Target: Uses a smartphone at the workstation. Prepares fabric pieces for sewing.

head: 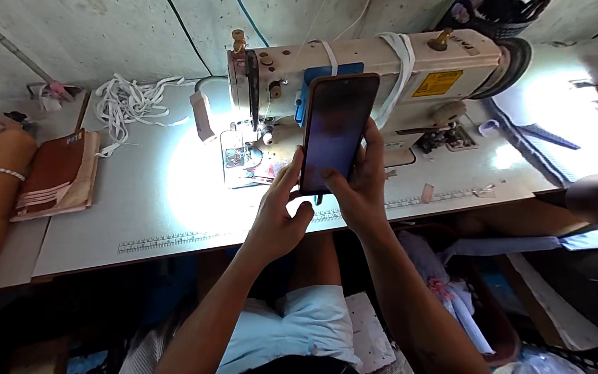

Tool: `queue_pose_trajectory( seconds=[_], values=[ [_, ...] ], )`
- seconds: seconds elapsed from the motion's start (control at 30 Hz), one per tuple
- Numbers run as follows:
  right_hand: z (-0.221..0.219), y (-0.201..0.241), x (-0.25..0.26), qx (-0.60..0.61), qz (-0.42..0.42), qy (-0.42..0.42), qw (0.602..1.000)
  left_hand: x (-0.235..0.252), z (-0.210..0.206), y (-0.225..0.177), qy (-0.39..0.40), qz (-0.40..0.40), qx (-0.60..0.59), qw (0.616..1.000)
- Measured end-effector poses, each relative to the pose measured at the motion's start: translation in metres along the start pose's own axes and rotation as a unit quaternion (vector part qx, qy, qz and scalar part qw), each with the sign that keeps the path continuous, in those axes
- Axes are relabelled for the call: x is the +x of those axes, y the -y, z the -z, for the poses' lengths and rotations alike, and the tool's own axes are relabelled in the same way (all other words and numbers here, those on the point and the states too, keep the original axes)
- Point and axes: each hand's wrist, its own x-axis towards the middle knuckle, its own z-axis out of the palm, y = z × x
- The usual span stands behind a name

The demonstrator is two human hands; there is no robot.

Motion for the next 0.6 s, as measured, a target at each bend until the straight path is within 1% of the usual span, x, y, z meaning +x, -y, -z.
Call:
queue_pose_trajectory(
  seconds=[0.6],
  values=[
    [0.0018, 0.0008, 0.0011, 0.009, -0.001, 0.008, 1.000, 0.0020, 0.0006, -0.0004, 0.001, -0.003, 0.001, 1.000]
  ],
)
